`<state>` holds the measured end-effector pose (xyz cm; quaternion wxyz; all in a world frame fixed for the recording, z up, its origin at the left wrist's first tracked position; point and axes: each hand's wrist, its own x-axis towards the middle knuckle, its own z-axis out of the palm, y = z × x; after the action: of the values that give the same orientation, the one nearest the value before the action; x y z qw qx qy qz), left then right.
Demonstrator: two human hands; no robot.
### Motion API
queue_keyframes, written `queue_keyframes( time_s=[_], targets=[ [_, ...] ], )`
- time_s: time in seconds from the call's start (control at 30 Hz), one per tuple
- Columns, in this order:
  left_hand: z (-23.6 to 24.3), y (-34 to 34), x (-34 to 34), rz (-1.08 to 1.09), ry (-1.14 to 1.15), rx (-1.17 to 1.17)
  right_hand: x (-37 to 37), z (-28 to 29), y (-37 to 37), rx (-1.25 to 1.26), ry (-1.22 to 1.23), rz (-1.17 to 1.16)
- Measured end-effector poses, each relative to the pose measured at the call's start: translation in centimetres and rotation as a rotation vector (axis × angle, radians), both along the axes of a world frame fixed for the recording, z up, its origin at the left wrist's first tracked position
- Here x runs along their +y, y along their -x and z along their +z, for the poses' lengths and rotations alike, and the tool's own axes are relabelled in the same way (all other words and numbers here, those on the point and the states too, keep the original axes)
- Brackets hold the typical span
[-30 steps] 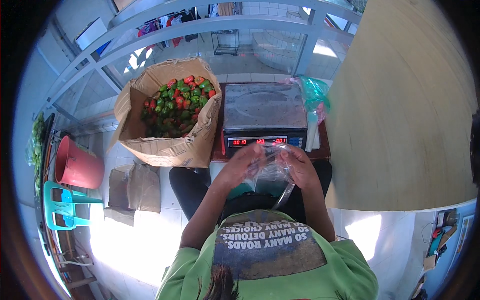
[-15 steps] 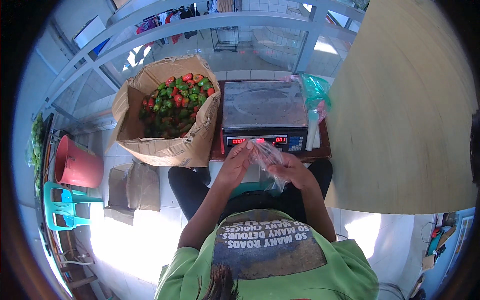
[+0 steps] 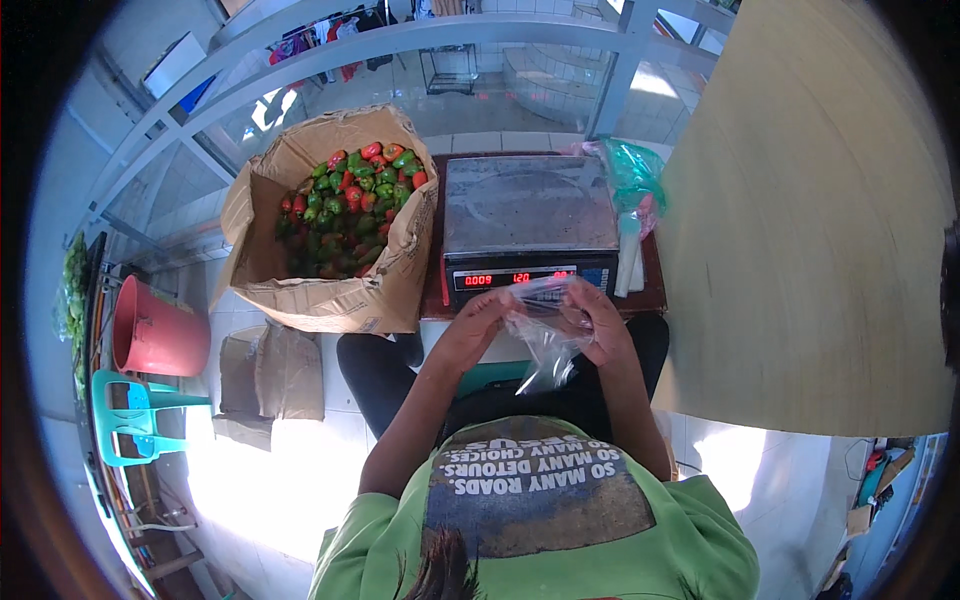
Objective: The person prepares plastic bags and then places peppers from a cardboard box onto a scale, weighing and portioning them before putting them into the bags.
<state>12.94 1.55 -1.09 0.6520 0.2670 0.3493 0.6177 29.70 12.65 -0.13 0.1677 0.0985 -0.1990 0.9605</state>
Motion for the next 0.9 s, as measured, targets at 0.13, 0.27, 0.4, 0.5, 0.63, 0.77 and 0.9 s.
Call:
queue_keyframes(
  time_s=[0.13,0.27,0.4,0.5,0.63,0.77,0.9],
  targets=[
    [1.2,-0.8,0.1,0.116,-0.059,-0.206,-1.5,2.0,-0.1,-0.667,-0.519,-0.216],
    [-1.7,-0.2,-0.1,0.101,-0.048,-0.377,-0.7,1.2,-1.2,-0.635,-0.423,-0.062],
    [0.3,0.2,-0.9,-0.18,0.087,-0.025,-2.0,1.2,0.3,-0.64,-0.094,-0.359],
    [0.0,0.3,-1.3,-0.204,0.11,0.124,-1.6,-0.5,0.2,-0.457,-0.083,-0.351],
    [2.4,-0.5,-1.0,0.086,0.047,-0.133,-1.7,1.6,-0.1,-0.582,-0.19,-0.275],
    [0.4,0.2,-1.0,0.012,-0.106,-0.35,-1.0,1.3,-1.5,-0.611,-0.543,0.002],
    [-1.0,0.7,-1.1,-0.155,-0.163,-0.622,-1.3,-0.1,-1.6,-0.552,-0.563,-0.019]
  ],
)
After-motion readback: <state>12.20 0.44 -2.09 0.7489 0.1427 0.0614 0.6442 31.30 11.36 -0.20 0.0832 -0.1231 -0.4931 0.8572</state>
